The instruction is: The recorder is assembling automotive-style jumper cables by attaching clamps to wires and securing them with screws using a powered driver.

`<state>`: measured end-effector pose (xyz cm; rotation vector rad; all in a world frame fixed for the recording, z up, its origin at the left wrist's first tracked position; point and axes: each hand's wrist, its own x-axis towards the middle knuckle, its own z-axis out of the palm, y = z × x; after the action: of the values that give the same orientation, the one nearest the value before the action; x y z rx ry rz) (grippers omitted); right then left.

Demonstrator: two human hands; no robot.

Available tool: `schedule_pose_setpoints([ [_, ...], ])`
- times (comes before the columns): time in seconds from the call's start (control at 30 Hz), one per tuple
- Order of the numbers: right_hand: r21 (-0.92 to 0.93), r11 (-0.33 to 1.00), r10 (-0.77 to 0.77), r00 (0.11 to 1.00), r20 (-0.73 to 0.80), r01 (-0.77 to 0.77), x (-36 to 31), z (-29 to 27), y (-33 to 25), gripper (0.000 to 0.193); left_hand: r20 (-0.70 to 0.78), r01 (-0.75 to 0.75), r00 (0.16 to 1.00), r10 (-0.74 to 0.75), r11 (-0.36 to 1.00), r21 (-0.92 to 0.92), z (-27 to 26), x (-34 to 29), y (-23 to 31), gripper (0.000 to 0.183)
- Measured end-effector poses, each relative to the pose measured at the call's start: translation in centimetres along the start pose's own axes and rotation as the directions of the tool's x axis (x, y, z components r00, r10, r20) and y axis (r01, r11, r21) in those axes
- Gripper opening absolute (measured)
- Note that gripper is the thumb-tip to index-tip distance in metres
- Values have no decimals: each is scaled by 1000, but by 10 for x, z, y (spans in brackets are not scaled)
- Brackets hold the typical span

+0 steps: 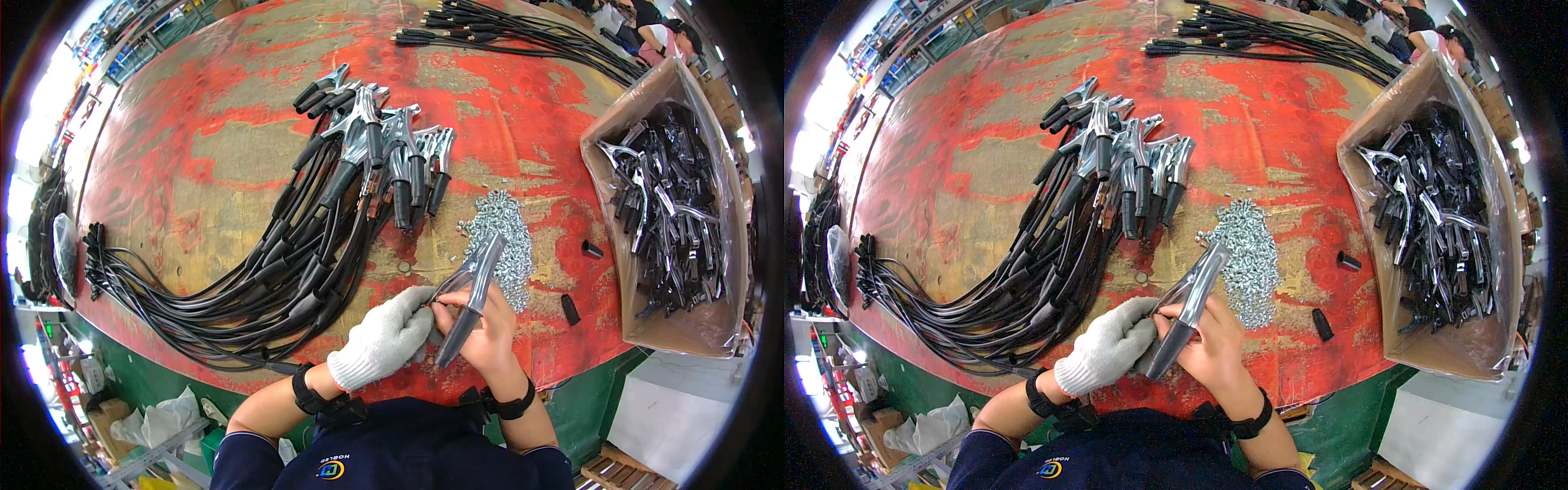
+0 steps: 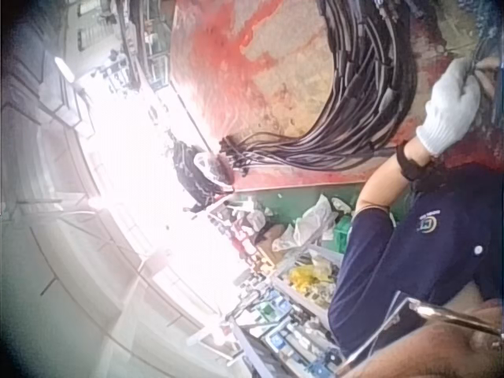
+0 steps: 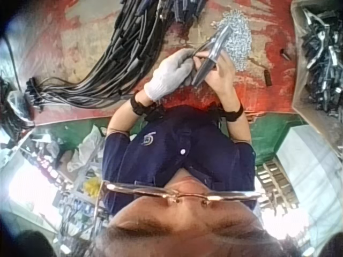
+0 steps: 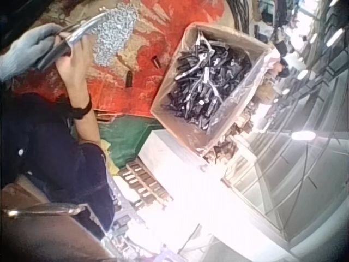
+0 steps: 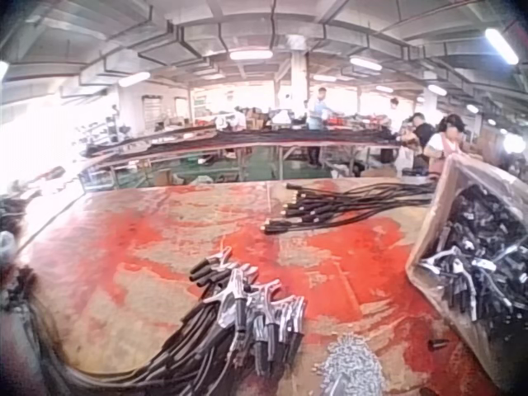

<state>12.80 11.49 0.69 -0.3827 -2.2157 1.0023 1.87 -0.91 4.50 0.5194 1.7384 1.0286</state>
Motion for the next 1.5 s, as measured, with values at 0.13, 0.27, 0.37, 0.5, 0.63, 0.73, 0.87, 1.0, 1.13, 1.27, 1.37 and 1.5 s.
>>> schedule_pose_setpoints([
  [0.13,-29,999,37,999,-7,-37,0,-1,-2,24,-10,-22,1000,22,1000,-1,1,1,-4,36],
  [0.27,-28,999,31,1000,-1,-31,0,0,-1,25,18,33,999,-32,999,-23,-3,0,0,36],
  [0.37,-63,997,37,999,6,-37,-3,-2,3,26,16,0,1000,0,1000,1,0,1,2,35],
  [0.5,-12,1000,12,1000,7,-12,-7,0,9,27,13,-39,999,39,999,8,0,2,-1,36],
  [0.63,-2,1000,10,1000,13,-10,-2,-2,5,27,13,9,1000,-9,1000,-20,0,-1,1,35],
  [0.73,-48,999,-15,1000,19,15,-2,-4,3,26,31,5,1000,-4,999,-43,-1,-1,2,35],
  [0.87,-13,1000,-19,1000,-21,19,-3,1,3,25,30,-21,999,22,998,-56,0,0,-1,35],
  [1.0,-14,1000,-10,1000,-9,10,-4,0,3,24,16,-12,1000,12,1000,-26,0,-1,0,35],
  [1.13,-45,998,-40,999,14,41,-4,1,3,23,26,-2,1000,3,1000,-11,-2,-1,3,35],
  [1.27,-25,1000,-16,1000,-22,16,-4,1,4,22,22,-32,999,32,999,-2,-1,0,1,35],
  [1.37,-27,999,-35,999,-20,34,-4,-2,3,21,22,-14,1000,13,1000,11,-1,-2,1,36],
  [1.5,-45,998,-40,999,-8,40,-5,-2,5,21,35,25,999,-26,1000,19,-2,-4,10,35],
])
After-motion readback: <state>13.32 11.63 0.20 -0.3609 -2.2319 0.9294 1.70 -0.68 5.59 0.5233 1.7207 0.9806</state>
